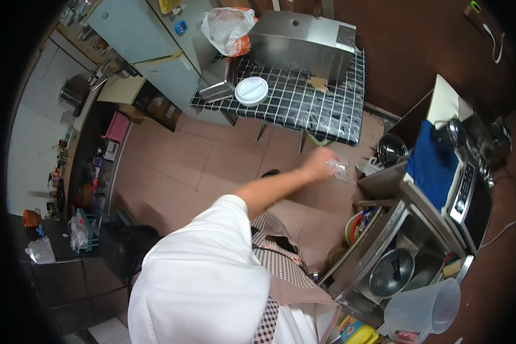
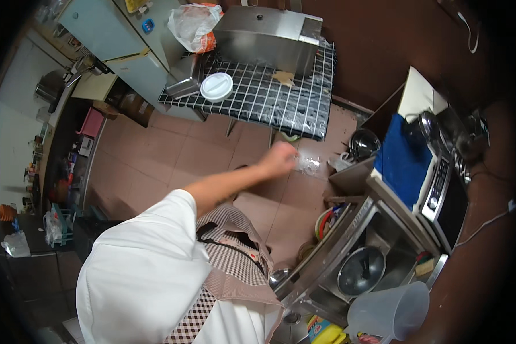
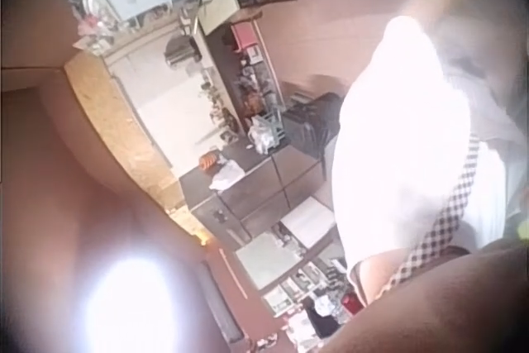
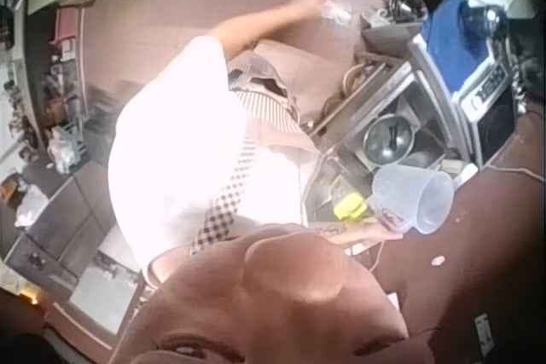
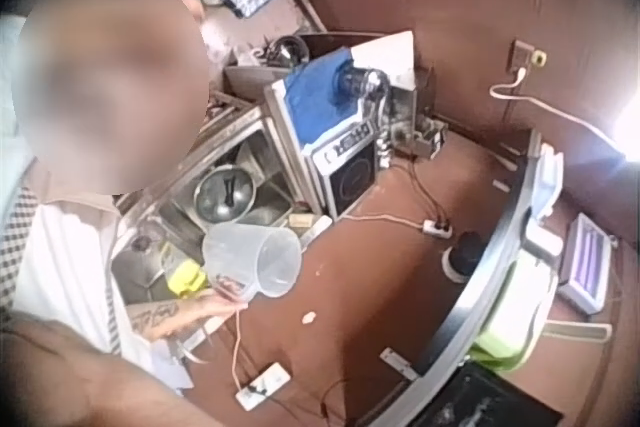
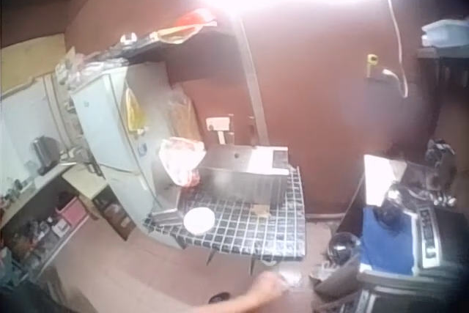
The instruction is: Cleaning and then repairing the handle of a pan using a power drill.
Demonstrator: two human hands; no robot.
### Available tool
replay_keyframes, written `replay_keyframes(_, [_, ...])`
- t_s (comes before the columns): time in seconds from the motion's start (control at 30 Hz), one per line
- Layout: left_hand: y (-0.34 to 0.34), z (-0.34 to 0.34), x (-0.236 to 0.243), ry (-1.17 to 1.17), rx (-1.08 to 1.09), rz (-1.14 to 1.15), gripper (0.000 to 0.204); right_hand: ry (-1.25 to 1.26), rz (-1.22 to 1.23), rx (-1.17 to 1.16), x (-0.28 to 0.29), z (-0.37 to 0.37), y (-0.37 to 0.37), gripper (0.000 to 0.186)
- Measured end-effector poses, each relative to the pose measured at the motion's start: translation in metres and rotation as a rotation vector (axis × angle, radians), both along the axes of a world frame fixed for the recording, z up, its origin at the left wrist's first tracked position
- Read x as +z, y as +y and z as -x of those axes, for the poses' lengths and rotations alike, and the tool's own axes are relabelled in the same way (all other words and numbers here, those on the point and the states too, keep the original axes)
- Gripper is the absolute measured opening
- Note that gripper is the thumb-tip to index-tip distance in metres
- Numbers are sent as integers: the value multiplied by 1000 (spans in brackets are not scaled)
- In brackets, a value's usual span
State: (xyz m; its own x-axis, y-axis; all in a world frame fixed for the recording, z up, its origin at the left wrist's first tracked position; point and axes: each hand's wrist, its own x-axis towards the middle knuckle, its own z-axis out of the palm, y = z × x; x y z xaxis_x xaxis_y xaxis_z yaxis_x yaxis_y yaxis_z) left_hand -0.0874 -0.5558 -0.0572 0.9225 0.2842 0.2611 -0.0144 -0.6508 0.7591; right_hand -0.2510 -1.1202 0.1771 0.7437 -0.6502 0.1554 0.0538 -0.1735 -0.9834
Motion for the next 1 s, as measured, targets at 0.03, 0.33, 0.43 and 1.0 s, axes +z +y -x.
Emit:
replay_keyframes(0.03, [60, -6, -1, -30, 152, -33, 25, -119, -120, -7, -4, -11, 21, 41])
replay_keyframes(0.33, [398, -23, -50, 584, 576, -347, 50, 220, -81, -55, -33, -76, 263, 35])
replay_keyframes(0.43, [420, -11, -54, 607, 510, -360, 49, 267, -557, 257, -59, -92, 310, 35])
replay_keyframes(1.0, [333, 73, 212, 122, -373, -126, 36, 303, -182, 1260, -50, -147, 629, 26])
